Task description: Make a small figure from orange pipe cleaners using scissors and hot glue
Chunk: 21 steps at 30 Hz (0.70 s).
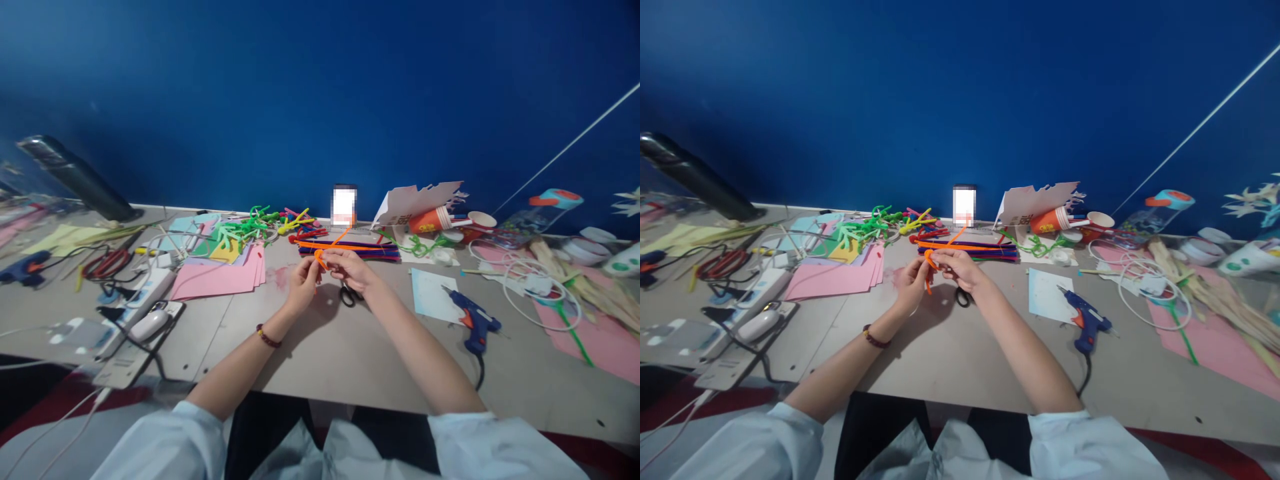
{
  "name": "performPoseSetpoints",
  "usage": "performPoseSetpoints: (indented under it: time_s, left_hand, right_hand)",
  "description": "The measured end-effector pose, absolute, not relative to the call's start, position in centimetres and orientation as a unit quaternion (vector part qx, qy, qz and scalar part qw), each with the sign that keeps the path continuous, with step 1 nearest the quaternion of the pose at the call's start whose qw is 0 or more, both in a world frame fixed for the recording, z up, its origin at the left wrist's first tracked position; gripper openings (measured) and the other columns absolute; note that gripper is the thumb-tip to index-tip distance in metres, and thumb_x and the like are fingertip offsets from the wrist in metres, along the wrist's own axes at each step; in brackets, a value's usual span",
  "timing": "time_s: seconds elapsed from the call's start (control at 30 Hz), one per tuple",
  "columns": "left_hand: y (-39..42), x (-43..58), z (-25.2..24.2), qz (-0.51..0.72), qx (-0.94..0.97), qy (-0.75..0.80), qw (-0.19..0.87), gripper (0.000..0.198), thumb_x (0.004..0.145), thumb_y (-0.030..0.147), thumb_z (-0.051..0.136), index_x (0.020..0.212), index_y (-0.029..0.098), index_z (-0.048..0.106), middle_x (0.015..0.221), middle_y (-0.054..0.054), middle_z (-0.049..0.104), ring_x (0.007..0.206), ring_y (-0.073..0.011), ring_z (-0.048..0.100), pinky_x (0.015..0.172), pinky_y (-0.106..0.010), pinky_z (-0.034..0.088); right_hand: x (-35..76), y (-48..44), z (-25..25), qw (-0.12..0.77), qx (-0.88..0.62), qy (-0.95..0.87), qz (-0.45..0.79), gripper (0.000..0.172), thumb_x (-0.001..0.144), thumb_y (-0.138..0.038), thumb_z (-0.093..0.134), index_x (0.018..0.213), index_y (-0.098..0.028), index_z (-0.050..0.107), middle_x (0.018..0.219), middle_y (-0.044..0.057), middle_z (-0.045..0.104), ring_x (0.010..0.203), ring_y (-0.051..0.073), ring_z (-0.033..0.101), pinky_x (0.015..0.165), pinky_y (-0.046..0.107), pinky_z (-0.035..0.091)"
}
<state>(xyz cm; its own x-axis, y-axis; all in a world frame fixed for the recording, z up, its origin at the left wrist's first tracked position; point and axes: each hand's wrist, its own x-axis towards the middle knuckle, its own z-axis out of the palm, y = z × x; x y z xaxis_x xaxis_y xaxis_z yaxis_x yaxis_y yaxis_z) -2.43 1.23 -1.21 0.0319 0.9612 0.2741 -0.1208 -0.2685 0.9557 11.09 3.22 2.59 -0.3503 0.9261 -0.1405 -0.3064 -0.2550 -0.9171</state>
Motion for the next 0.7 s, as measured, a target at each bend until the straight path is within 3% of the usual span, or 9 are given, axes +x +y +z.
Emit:
performPoseSetpoints:
  time_s: [0.27,0.47,0.7]
  left_hand:
    - [1.6,-2.6,-1.3,0.597,0.532,0.375,0.469,0.031,0.084,0.049,0.053,0.084,0.018,0.06,0.058,0.003,0.051,0.048,-0.008,0.043,0.045,-0.02,0.035]
    - [1.4,-2.4,-1.5,0.577,0.564,0.395,0.439,0.035,0.084,0.051,0.051,0.079,0.018,0.058,0.057,0.002,0.052,0.048,-0.0084,0.043,0.047,-0.021,0.035]
    - [1.2,-2.7,-0.9,0.582,0.621,0.421,0.315,0.029,0.085,0.044,0.052,0.075,0.019,0.062,0.061,0.0,0.054,0.055,-0.012,0.047,0.056,-0.024,0.037]
  right_hand:
    - [10.5,3.1,2.2,0.47,-0.369,-0.486,0.638,0.029,0.063,-0.04,0.076,0.081,-0.019,0.069,0.061,-0.004,0.058,0.047,0.005,0.041,0.044,0.02,0.029]
    - [10.7,3.6,1.5,0.457,-0.369,-0.48,0.651,0.036,0.062,-0.048,0.076,0.076,-0.017,0.065,0.059,-0.004,0.056,0.045,0.005,0.039,0.042,0.02,0.024]
    - [10.1,3.6,1.0,0.463,-0.388,-0.508,0.614,0.041,0.063,-0.057,0.072,0.071,-0.018,0.061,0.057,-0.004,0.05,0.044,0.005,0.037,0.042,0.021,0.025]
